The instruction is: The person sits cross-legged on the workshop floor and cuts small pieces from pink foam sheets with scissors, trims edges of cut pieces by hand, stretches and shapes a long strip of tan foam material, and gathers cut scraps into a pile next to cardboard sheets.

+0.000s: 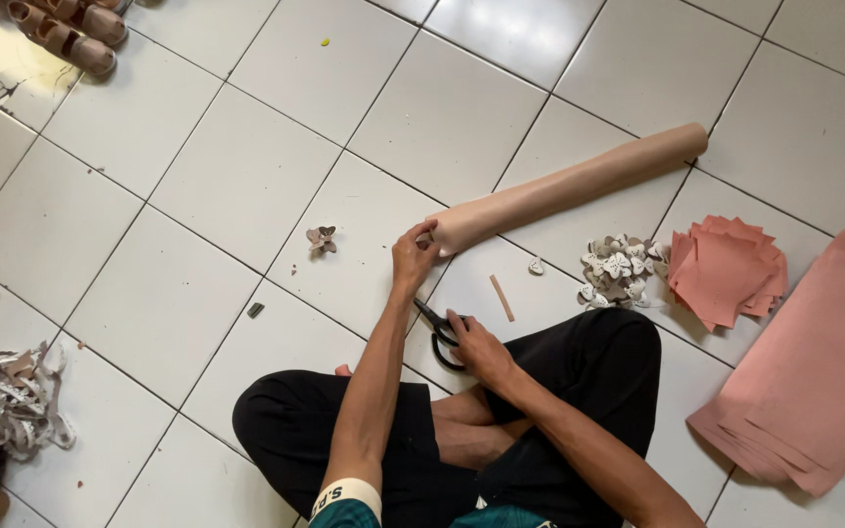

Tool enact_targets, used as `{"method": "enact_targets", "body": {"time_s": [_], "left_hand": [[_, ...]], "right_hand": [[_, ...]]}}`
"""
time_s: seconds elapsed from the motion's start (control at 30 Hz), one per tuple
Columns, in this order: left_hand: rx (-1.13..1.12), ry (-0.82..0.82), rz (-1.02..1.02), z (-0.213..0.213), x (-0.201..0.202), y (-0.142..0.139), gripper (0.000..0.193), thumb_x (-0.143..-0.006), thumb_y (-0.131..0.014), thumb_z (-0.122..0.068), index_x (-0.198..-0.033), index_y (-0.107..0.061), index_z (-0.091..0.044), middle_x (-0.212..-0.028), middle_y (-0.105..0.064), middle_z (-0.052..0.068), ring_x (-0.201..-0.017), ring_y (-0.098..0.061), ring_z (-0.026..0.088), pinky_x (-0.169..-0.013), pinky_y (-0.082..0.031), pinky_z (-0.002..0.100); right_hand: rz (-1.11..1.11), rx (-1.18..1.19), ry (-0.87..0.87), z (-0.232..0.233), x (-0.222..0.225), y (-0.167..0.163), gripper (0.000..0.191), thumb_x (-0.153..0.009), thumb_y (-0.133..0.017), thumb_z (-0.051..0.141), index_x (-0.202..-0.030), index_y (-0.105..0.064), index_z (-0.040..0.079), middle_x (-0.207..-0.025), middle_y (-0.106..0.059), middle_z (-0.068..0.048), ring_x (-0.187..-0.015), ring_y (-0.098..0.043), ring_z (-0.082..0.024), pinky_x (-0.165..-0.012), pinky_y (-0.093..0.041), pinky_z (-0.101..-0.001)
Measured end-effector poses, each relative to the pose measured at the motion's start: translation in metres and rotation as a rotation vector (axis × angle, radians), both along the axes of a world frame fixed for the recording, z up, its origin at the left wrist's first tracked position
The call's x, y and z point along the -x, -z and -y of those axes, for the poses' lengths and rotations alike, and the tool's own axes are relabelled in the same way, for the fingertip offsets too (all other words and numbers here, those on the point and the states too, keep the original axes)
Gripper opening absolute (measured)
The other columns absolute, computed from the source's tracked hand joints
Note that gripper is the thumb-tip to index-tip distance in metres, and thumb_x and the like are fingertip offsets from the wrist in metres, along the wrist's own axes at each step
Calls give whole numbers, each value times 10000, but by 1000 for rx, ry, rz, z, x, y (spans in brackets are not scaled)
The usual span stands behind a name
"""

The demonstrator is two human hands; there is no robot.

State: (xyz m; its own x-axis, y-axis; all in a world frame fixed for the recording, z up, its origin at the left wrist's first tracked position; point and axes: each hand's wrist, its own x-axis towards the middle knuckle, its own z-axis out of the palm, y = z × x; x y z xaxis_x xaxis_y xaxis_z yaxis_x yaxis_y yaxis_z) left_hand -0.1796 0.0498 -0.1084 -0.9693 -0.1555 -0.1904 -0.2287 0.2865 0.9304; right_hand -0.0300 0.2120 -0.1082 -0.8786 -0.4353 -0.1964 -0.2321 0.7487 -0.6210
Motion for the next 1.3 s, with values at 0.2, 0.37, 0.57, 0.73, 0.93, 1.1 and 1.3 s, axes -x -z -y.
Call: {"method": "enact_targets", "body": {"time_s": [0.2, 0.37, 0.57, 0.73, 0.93, 1.1, 1.3], "left_hand": [[-31, 10, 73, 1, 7, 1, 458, -831, -697, -60, -1284, -743, -110, -936, -807, 141, -798, -745, 181, -745, -607, 299], [62, -26, -145, -6, 5, 9, 421, -815, -787, -86, -1232, -732, -67, -1127, -773, 123, -880, -751, 183, -806, -606, 308], [183, -49, -279, -15, 9, 10, 402, -838, -765, -45, -1236, -712, -22, -1317, -681, 159, -886, -745, 226, -804, -618, 319], [223, -11, -319, -15, 8, 11, 437, -831, -729, 5, -1265, -683, 5, -1329, -658, 172, -880, -742, 243, -801, -617, 337], [228, -58, -300, -19, 0, 17, 406, -853, -723, -11, -1256, -678, 13, -1316, -667, 166, -867, -732, 244, -787, -614, 328], [210, -43, -349, -15, -1, 20, 398, -866, -713, -21, -1262, -681, 8, -1289, -693, 161, -906, -739, 228, -816, -612, 318], [69, 0, -120, 2, 8, 16, 491, -798, -710, -4, -1287, -686, -49, -1207, -747, 123, -921, -752, 209, -827, -605, 316]], "right_hand": [[86, 307, 291, -22, 18, -4, 647, -849, -783, 189, -1424, -538, 24, -1120, -721, -243, -935, -727, -315, -819, -567, -401], [-135, 407, 447, -34, 48, -18, 576, -873, -802, 214, -1368, -592, 6, -1060, -739, -202, -900, -741, -229, -757, -582, -364], [59, 260, 591, -39, 90, -5, 538, -931, -676, 246, -1438, -571, 99, -832, -728, -184, -703, -716, -245, -686, -548, -388], [85, 232, 565, -37, 99, -5, 531, -950, -664, 277, -1434, -579, 75, -724, -689, -189, -634, -692, -262, -637, -531, -394], [321, 232, 611, -43, 90, -30, 545, -951, -629, 291, -1462, -553, 116, -631, -655, -116, -460, -613, -200, -461, -500, -353], [296, 408, 605, -36, 78, -36, 544, -885, -691, 329, -1352, -605, 64, -622, -651, -14, -457, -573, -112, -404, -454, -313], [529, 543, 671, -20, 58, -39, 491, -909, -737, 467, -1061, -710, 1, -581, -577, -64, -453, -544, -147, -429, -392, -280]]}}
